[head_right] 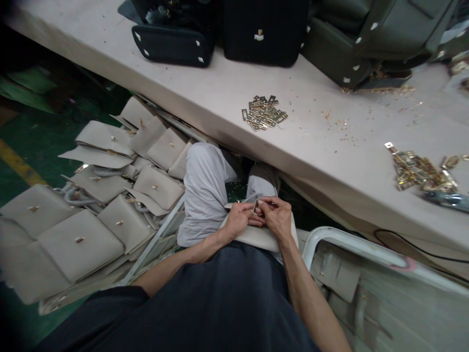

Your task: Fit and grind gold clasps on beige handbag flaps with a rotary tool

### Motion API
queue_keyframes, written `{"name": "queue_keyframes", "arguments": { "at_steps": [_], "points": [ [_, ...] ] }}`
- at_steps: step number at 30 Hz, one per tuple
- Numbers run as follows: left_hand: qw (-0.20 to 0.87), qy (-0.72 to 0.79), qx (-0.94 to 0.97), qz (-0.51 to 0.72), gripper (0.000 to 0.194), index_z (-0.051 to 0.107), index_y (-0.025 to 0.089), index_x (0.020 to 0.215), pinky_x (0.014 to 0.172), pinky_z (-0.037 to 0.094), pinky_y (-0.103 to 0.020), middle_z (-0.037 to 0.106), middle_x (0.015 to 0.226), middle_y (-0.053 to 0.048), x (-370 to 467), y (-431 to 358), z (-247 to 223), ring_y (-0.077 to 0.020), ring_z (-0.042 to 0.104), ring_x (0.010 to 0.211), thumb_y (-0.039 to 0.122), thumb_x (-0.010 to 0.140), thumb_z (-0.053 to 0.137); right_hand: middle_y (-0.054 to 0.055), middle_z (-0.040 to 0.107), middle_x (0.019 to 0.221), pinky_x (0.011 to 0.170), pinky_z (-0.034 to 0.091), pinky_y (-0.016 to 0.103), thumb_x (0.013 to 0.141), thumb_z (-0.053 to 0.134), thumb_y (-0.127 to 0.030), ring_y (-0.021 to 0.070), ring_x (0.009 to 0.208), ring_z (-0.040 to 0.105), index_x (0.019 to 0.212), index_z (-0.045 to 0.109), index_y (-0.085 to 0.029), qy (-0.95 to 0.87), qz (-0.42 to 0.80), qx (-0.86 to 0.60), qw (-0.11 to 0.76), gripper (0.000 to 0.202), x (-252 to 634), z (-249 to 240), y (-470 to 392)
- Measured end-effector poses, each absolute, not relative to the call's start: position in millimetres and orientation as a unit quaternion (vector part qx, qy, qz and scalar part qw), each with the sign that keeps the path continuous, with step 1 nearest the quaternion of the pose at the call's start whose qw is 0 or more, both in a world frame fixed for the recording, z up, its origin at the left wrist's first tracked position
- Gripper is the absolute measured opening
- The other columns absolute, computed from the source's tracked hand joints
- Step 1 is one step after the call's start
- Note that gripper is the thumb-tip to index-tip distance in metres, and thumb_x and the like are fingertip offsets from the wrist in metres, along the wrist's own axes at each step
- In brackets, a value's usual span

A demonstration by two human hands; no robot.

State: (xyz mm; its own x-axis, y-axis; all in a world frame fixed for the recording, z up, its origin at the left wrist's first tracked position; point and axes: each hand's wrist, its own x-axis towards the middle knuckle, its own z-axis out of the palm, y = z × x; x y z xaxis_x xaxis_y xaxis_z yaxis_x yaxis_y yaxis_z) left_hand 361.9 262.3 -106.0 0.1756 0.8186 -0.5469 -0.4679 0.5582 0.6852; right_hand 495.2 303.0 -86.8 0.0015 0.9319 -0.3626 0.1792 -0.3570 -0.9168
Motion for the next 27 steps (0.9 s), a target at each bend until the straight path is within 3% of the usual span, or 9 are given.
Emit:
{"name": "queue_keyframes", "arguments": {
  "at_steps": [10, 19, 27],
  "points": [
    [0.734, 0.462, 0.212, 0.451, 0.034, 0.073, 0.008, 0.103, 0.069, 0.065, -0.031, 0.075, 0.082, -0.012, 362, 260, -109, -0.0250, 0.078, 0.074, 0.025, 0.077, 0.059, 0.010, 0.076, 0.083, 0.062, 0.057, 0.031, 0.077, 0.082, -0.049, 0.0222, 0.067, 0.070, 0.093, 0.082, -0.015, -0.533, 0.503, -0.606, 0.307, 0.037, 505, -87, 303],
    [0.725, 0.468, 0.253, 0.437, 0.038, 0.070, 0.010, 0.114, 0.068, 0.065, -0.030, 0.075, 0.082, -0.012, 363, 259, -114, -0.0243, 0.078, 0.073, 0.039, 0.091, 0.060, 0.010, 0.076, 0.091, 0.064, 0.055, 0.032, 0.084, 0.078, -0.046, 0.0225, 0.071, 0.070, 0.097, 0.083, -0.018, -0.577, 0.482, -0.587, 0.300, 0.032, 515, -99, 302],
    [0.719, 0.469, 0.247, 0.449, 0.036, 0.070, 0.010, 0.109, 0.060, 0.063, -0.026, 0.071, 0.085, -0.009, 362, 260, -108, -0.0201, 0.076, 0.065, 0.040, 0.091, 0.061, 0.009, 0.075, 0.097, 0.073, 0.055, 0.033, 0.087, 0.076, -0.045, 0.0226, 0.082, 0.069, 0.100, 0.081, -0.019, -0.583, 0.498, -0.558, 0.316, 0.029, 519, -101, 305]
  ]
}}
